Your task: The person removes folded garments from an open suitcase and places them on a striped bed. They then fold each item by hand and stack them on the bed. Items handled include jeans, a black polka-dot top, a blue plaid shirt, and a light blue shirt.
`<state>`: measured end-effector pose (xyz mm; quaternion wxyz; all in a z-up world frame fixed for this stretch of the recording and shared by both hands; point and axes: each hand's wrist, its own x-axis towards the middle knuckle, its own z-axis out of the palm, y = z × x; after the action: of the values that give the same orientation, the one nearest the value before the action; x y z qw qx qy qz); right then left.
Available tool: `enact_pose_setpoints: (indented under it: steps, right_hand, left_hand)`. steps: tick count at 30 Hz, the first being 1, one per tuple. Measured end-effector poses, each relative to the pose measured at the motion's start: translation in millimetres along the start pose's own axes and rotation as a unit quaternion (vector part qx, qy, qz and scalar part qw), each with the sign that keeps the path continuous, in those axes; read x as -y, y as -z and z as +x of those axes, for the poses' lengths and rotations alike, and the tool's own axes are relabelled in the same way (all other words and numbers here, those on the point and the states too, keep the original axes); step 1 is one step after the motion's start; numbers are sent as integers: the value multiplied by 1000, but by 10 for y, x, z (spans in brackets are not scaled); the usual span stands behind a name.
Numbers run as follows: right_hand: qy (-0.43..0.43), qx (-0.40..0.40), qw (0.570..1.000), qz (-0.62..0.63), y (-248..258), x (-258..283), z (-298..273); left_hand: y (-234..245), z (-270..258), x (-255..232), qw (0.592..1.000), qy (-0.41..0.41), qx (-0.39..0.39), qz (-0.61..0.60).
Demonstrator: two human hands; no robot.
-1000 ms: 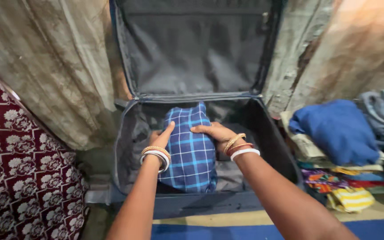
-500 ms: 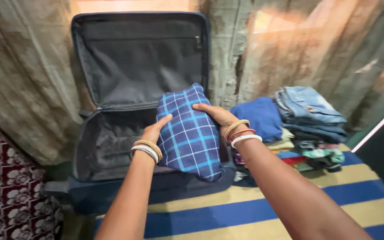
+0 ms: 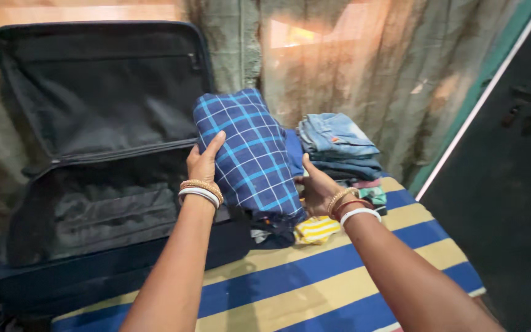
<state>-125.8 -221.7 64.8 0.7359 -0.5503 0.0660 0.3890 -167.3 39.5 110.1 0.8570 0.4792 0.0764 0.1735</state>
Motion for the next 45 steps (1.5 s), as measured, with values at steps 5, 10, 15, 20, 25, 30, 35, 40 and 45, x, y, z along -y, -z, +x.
enact_pose_setpoints:
  steps: [5,10,15,20,25,30,35,40,45]
  right_hand:
    - [163,161,959,167,17,71,-258]
    - [192,24,965,177,-49,292,-431]
    - [182,-26,975,121,90,425,-350]
    - [219,-103,970,13,151,618,-158]
    - [279,-186,936,-109,259,753,-3]
    - [292,-168,935,-112,535,1035,163]
    - [301,-108,941,-110,683,1547,345]
    - [315,-89,938,-112,678,1798,483]
    - [272,-82,953,-102,808,1603,705]
  left_hand:
    - [-324,27,390,996,50,71,-6]
    - [-483,62,683,977,183,106,-9]
    - [-470,190,796,951,279,120,-53]
    - [-492,576,921,978,164,116,-54]
    - [-552,887,1050,992,104,42,63]
    - [-769,1219,1128,982,78,-5,169]
    - [-1074,1453,958,992,73,-8,105]
    - [-1100,1646,815,980,2,-34,198]
    - [-885,1697,1159,982,69,-64,162]
